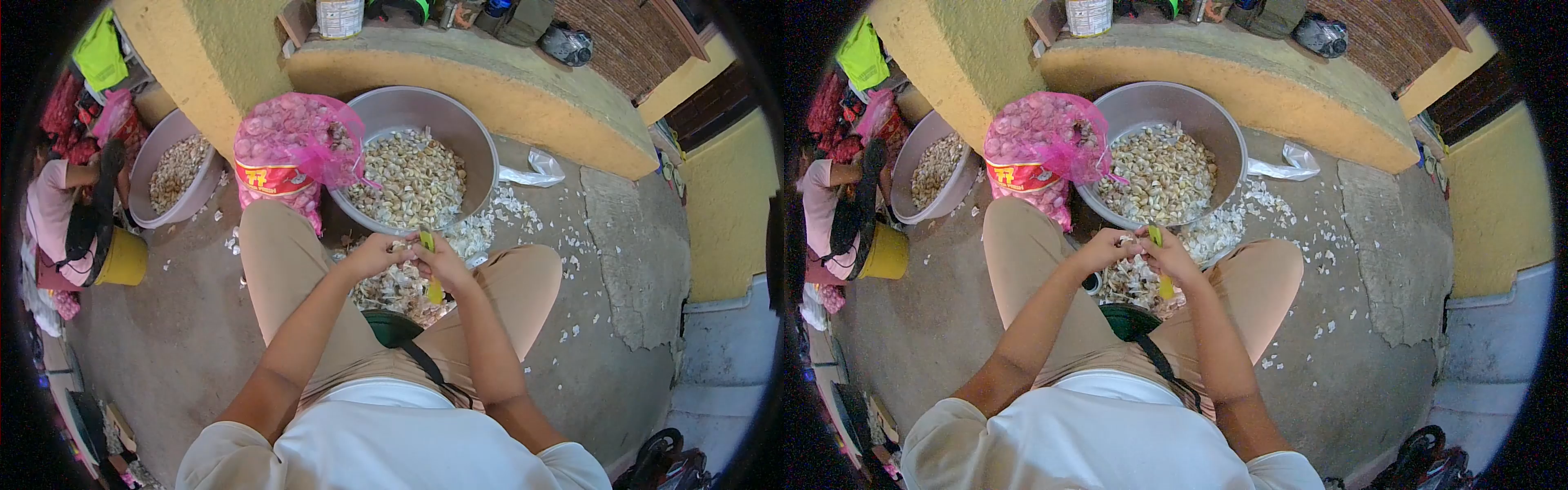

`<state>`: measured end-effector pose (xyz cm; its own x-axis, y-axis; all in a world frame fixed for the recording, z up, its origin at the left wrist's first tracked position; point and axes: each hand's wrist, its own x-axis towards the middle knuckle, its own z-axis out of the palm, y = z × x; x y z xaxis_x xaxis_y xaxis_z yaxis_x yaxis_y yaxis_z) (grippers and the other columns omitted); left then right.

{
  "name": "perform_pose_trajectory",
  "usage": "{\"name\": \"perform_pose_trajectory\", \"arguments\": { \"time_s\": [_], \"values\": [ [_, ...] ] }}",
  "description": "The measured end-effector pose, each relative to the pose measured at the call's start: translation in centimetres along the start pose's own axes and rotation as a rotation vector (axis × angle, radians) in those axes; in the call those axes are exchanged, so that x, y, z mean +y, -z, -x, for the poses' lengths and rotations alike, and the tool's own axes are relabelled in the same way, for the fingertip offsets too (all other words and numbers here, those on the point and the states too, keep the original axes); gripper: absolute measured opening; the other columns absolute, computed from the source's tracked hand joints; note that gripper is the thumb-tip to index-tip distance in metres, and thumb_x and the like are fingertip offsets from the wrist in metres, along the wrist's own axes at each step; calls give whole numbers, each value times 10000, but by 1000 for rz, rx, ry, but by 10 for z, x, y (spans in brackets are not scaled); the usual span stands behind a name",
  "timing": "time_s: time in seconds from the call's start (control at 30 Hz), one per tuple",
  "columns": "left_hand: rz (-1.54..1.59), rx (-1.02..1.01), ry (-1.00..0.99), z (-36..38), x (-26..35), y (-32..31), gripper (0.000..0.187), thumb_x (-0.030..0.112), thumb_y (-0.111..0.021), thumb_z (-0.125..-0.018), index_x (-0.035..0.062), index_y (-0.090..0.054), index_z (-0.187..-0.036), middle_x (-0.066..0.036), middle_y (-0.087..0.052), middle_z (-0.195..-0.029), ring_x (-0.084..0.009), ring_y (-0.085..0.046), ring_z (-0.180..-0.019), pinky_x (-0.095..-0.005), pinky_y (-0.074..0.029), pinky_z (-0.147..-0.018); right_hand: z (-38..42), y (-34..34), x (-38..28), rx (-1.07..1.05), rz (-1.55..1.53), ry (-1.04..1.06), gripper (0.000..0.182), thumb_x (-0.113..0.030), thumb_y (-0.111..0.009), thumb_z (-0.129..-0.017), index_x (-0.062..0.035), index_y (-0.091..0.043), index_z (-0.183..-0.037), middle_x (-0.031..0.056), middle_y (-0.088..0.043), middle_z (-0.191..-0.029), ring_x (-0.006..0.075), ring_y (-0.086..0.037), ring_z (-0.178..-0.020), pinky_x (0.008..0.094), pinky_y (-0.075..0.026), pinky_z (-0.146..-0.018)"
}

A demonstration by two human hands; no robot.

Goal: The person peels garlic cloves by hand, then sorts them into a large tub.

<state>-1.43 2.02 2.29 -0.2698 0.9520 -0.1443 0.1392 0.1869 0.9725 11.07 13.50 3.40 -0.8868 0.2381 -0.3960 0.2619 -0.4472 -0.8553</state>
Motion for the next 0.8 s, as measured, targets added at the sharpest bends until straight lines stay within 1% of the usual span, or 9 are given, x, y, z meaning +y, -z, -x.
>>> {"name": "perform_pose_trajectory", "arguments": {
  "time_s": [0.07, 0.2, 0.27, 0.37, 0.47, 0.57, 0.67, 0.77, 0.8],
  "values": [
    [-153, 104, -48, 0, -2, -4, 299, 325, -578, -770, 27, -606, -749, -32, -560, -597, -93, -501, -562, -262, -398, -519, -1, -3, 3, 77, -38, 6, 133, -115, -463, -841, -76, -454, -968, -5, -440, -644, 46, -348, -450, 188, -288, -389],
    [-305, 197, -68, -2, -11, -13, 284, 307, -598, -745, 23, -596, -742, -100, -561, -606, -169, -520, -550, -299, -407, -526, -3, -12, 6, 234, -89, 27, 100, -100, -471, -835, -83, -438, -927, -8, -440, -629, 50, -355, -445, 190, -291, -382],
    [-325, 232, -115, -1, -6, -16, 287, 302, -601, -737, 16, -584, -719, -127, -543, -594, -219, -514, -534, -313, -402, -516, -4, -12, 8, 264, -112, 24, 117, -87, -479, -828, -84, -428, -933, -5, -444, -650, 54, -371, -449, 195, -299, -380],
    [-460, 236, -88, 1, -2, -17, 287, 302, -587, -736, 18, -569, -693, -152, -525, -590, -288, -512, -550, -351, -396, -513, -7, -12, 12, 311, -162, 35, 135, -71, -485, -820, -84, -417, -937, 2, -450, -690, 64, -398, -460, 201, -311, -379],
    [-536, 280, -118, 0, -5, -20, 291, 312, -575, -737, 28, -565, -677, -156, -518, -590, -320, -516, -580, -379, -390, -515, -12, -11, 20, 349, -213, 37, 143, -60, -487, -817, -85, -414, -937, 9, -452, -727, 73, -417, -470, 206, -318, -379],
    [-586, 281, -174, 1, -2, -20, 289, 323, -572, -735, 37, -574, -692, -158, -543, -635, -330, -531, -628, -387, -397, -532, -13, -12, 22, 386, -232, 36, 142, -56, -483, -817, -85, -417, -939, 12, -451, -721, 76, -417, -467, 207, -319, -380],
    [-606, 231, -231, -2, -16, -18, 282, 322, -572, -740, 41, -586, -724, -151, -557, -661, -308, -539, -618, -365, -407, -544, -11, -12, 20, 368, -206, 15, 122, -68, -479, -823, -82, -425, -932, 8, -443, -675, 72, -400, -449, 205, -314, -377],
    [-398, 106, -68, -3, -6, -7, 273, 313, -576, -746, 41, -592, -762, -136, -571, -675, -260, -551, -608, -337, -416, -563, -10, -15, 11, 336, -30, 37, 97, -87, -477, -830, -75, -433, -916, 4, -437, -624, 65, -378, -426, 202, -303, -366],
    [-364, 88, -79, -3, -7, -6, 271, 310, -578, -747, 40, -592, -768, -129, -571, -671, -240, -549, -605, -330, -417, -569, -10, -16, 9, 327, 53, 53, 91, -93, -477, -832, -72, -436, -910, 4, -436, -608, 63, -370, -418, 201, -298, -362]
  ]
}}
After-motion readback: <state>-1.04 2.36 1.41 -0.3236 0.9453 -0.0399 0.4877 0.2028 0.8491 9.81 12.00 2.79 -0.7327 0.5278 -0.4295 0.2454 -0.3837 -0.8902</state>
